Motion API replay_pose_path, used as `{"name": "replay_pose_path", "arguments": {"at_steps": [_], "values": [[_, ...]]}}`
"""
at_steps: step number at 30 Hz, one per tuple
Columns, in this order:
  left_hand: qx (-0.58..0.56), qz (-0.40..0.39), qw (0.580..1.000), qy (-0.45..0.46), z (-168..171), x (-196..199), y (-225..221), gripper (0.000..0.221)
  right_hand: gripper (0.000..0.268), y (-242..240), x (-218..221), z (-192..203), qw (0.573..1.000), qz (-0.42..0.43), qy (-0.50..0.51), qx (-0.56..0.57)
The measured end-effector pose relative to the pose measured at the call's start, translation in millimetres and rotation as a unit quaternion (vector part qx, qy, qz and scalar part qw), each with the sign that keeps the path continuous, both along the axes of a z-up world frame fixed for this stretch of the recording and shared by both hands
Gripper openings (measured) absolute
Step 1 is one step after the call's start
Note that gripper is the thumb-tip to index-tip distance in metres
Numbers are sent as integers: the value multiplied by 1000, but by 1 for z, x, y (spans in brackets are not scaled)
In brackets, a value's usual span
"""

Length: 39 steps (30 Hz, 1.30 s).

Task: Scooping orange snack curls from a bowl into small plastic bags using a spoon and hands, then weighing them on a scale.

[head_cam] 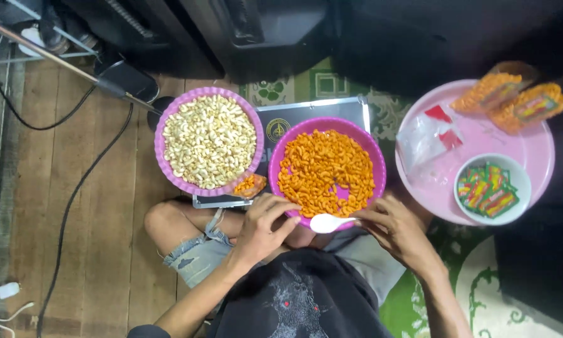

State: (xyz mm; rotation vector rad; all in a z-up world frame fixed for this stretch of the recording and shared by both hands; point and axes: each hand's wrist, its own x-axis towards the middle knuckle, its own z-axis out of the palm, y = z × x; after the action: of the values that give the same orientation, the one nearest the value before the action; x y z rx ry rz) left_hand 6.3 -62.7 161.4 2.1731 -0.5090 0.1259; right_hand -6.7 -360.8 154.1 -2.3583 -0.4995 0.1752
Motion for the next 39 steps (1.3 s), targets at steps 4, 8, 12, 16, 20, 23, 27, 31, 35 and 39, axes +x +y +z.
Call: {"name": "replay_pose_path", "arguments": {"at_steps": [4, 8, 12, 16, 20, 23, 27, 31, 35, 39], "values": [[19, -30, 995, 95, 44, -1, -3, 8, 31, -3, -10, 46, 999, 30, 35, 20], [56, -90, 990, 89, 64, -16, -13, 8, 27, -5, -27, 66, 998, 42, 44, -3], [71, -150, 984, 68, 73, -24, -25, 6, 29, -11, -46, 70, 999, 15, 2, -41], [77, -158, 983, 52, 69, -31, -35, 8, 27, -10, -62, 69, 997, 3, -33, -63], [112, -152, 982, 7, 51, -44, -44, 7, 25, -7, -80, 60, 995, -17, -74, -72], [115, -154, 981, -21, 37, -58, -51, 9, 23, -9, -101, 54, 991, -34, -89, -91], [112, -152, 979, -81, 26, -65, -57, 9, 28, -10, -112, 57, 985, -61, -109, -115], [120, -139, 976, -119, 32, -86, -58, 9, 29, -1, -133, 55, 983, -66, -123, -118], [163, -137, 965, -152, 36, -100, -55, 13, 32, 5, -143, 47, 980, -62, -140, -125], [185, -126, 961, -165, 39, -120, -50, 21, 35, 11, -164, 41, 984, -67, -123, -111]]}}
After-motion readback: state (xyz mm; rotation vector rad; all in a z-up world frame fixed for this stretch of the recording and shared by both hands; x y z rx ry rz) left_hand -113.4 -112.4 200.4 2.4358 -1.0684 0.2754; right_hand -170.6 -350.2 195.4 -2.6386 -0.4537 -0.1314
